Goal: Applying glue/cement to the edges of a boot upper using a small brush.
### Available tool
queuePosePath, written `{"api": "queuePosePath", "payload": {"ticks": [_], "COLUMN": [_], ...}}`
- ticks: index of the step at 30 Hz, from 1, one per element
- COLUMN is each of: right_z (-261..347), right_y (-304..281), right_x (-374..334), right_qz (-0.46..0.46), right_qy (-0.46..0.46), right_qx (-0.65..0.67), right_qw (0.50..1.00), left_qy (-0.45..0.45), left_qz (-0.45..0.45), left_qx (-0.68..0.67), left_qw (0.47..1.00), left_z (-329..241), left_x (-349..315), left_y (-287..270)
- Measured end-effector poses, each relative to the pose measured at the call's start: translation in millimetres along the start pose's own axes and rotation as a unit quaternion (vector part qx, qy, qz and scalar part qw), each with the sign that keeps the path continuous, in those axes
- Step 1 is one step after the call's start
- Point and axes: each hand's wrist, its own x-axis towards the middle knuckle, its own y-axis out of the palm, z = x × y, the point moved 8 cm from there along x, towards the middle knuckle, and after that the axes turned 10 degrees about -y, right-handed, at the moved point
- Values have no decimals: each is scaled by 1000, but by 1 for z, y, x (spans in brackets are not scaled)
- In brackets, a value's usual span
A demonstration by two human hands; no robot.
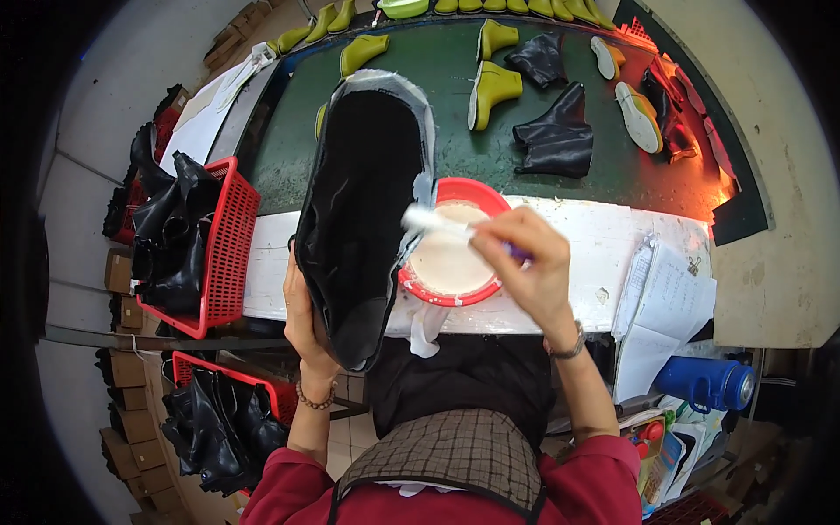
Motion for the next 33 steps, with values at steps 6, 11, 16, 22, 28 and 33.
{"api": "queuePosePath", "payload": {"ticks": [6, 11, 16, 22, 28, 33], "right_z": [7, 31, 39, 52, 35, 17], "right_y": [0, 10, 18, 29, 27, 24], "right_x": [4, -4, -15, -22, -8, 4], "right_qz": [5, 63, 102, 155, 110, 84], "right_qy": [-12, -71, -55, -42, -19, -55], "right_qx": [45, 25, 36, 93, 60, -32], "right_qw": [999, 995, 993, 983, 992, 994], "left_qy": [7, 0, 4, 14, -12, -26], "left_qz": [-6, -16, -42, -49, -3, 11], "left_qx": [5, 34, 58, 71, 80, 68], "left_qw": [1000, 999, 997, 996, 997, 997], "left_z": [-6, -9, -1, 3, 11, 2], "left_x": [8, 21, 30, 29, 22, 17], "left_y": [-1, -4, -7, -1, -15, -18]}}
